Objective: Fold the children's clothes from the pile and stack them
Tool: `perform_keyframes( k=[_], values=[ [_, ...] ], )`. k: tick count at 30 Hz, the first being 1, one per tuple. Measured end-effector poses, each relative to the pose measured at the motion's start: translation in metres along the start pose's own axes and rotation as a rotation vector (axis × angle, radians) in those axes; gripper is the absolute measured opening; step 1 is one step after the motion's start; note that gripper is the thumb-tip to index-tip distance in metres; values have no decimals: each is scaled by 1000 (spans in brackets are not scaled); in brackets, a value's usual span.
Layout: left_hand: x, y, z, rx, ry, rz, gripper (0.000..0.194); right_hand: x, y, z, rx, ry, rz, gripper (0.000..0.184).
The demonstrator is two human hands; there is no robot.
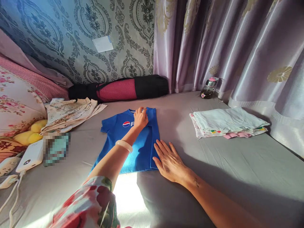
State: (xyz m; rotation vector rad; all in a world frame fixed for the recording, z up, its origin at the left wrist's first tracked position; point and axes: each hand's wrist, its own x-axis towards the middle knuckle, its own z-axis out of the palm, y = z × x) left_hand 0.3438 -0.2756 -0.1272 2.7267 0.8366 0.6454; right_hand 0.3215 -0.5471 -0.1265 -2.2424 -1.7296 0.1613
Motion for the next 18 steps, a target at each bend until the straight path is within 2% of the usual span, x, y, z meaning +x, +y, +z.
perform_keyframes(
  k=[3, 5, 9, 14, 18],
  values=[
    [-2, 14, 8, 5, -259, 238, 44, 0, 0, 0, 5, -3, 8, 61],
    [-3, 19, 17, 4, -378, 265, 51, -1, 0, 0, 12, -13, 15, 62],
    [4, 17, 27, -40, -446, 232, 60, 0, 0, 0, 16, -33, 20, 63],
    [28, 6, 24, -75, -545, 238, 65, 1, -2, 0, 3, -42, 27, 63],
    [44, 1, 30, -77, -499, 240, 61, 1, -2, -1, -5, -32, 25, 61]
  ],
)
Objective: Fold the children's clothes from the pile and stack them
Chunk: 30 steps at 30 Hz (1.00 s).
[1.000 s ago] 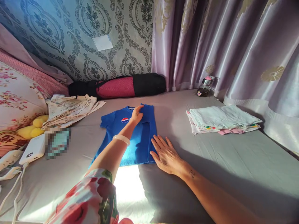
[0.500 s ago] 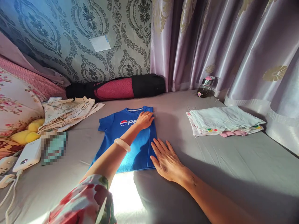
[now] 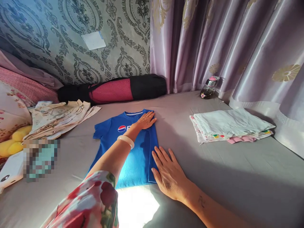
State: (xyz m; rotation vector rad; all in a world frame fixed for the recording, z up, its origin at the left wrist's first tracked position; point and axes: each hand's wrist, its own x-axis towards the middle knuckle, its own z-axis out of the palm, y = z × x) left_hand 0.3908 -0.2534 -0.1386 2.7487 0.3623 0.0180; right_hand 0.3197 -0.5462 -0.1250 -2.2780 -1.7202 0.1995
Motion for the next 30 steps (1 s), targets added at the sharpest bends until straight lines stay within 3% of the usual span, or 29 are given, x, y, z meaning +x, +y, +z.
perform_keyframes(
  k=[8, 12, 15, 21, 26, 30],
  values=[
    [12, -11, 6, 111, 35, 40, 62, 2, 0, -2, 11, -34, 11, 62],
    [11, -7, 2, 145, 13, 49, 60, 2, 0, -2, 17, -28, 7, 61],
    [6, 1, -4, 188, 73, 41, 60, 2, 1, -3, 18, -2, -1, 59],
    [-30, 23, -10, 107, 200, 23, 54, 1, -6, -12, 63, 55, -69, 58],
    [-74, 31, 4, 103, 144, 65, 56, -4, -17, -9, 92, 8, -192, 62],
    [-87, 28, 15, 74, 85, 46, 58, -7, -19, -3, 88, -34, -192, 62]
  ],
)
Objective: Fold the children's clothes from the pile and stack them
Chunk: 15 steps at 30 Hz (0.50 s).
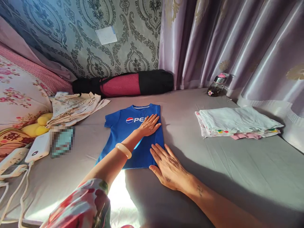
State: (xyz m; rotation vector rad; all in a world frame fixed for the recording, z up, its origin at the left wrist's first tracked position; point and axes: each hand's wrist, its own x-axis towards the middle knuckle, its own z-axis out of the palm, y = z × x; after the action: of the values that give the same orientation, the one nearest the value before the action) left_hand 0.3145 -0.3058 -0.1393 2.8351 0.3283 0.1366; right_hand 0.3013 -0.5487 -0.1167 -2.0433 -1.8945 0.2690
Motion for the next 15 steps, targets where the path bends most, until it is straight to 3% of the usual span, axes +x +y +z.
perform_keyframes(
  k=[10, 13, 15],
  values=[
    [3, -8, 9, 28, 18, -5, 53, 0, 4, 2, -11, 1, -12, 57],
    [7, -12, 5, -88, 92, -17, 49, 0, 4, 1, -8, -15, -15, 57],
    [14, -16, -2, -142, 186, -99, 48, 1, 4, 1, -4, -21, -13, 58]
  ],
)
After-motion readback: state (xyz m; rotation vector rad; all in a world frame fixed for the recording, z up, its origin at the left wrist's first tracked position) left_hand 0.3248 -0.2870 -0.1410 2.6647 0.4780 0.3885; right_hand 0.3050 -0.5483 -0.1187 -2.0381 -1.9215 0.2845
